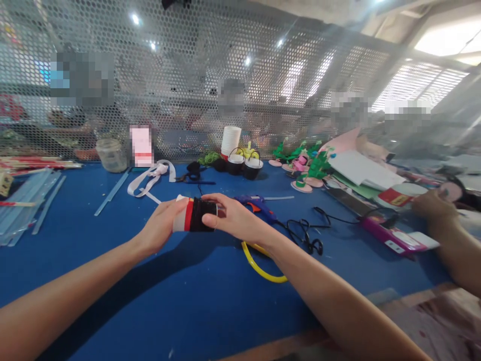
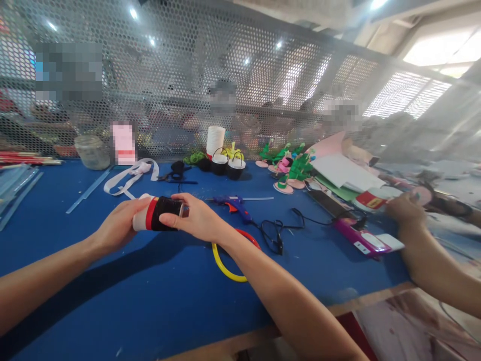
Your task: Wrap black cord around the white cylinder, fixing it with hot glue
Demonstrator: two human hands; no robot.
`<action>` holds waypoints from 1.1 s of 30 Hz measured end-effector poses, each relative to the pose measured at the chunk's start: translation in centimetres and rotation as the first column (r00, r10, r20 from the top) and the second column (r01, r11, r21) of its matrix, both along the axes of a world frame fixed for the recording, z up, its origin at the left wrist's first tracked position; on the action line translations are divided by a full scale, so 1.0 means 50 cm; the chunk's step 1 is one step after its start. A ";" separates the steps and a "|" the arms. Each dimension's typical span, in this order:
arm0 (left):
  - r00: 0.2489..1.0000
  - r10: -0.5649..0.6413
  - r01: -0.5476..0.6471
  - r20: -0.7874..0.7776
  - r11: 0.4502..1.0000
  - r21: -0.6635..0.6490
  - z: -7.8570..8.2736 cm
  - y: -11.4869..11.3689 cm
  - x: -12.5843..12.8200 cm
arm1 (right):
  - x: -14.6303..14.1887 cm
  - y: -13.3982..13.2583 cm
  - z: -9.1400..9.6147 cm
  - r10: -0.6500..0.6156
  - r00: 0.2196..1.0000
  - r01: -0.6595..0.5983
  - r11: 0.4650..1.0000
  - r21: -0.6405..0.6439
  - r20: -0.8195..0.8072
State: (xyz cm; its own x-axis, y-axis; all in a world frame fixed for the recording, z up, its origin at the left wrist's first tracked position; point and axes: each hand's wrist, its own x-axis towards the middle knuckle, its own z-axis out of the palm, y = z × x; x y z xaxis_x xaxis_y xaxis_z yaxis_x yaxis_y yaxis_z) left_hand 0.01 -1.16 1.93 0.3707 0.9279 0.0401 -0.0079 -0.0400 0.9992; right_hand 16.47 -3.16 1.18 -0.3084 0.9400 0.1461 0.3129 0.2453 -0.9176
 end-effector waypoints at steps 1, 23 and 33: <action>0.998 -0.021 0.025 -0.062 0.998 0.057 0.001 -0.003 -0.004 | 0.002 0.001 0.003 0.041 0.998 -0.044 0.997 -0.067 -0.045; 0.992 -0.032 0.000 -0.125 0.969 -0.249 -0.003 -0.010 0.013 | -0.018 -0.043 -0.049 -0.212 0.940 0.047 0.856 0.514 0.267; 0.972 0.011 -0.042 -0.236 0.991 -0.127 -0.002 -0.011 0.013 | 0.001 -0.030 -0.043 -0.240 0.963 0.175 0.905 0.389 0.125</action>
State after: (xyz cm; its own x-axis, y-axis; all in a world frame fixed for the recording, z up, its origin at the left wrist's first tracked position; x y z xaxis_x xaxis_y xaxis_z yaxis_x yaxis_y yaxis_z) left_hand 0.64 -1.73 1.82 0.3302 0.9290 -0.1668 0.2266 0.0935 0.9695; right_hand 16.53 -4.67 -0.97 -0.1626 0.8728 0.4601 0.5336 0.4700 -0.7031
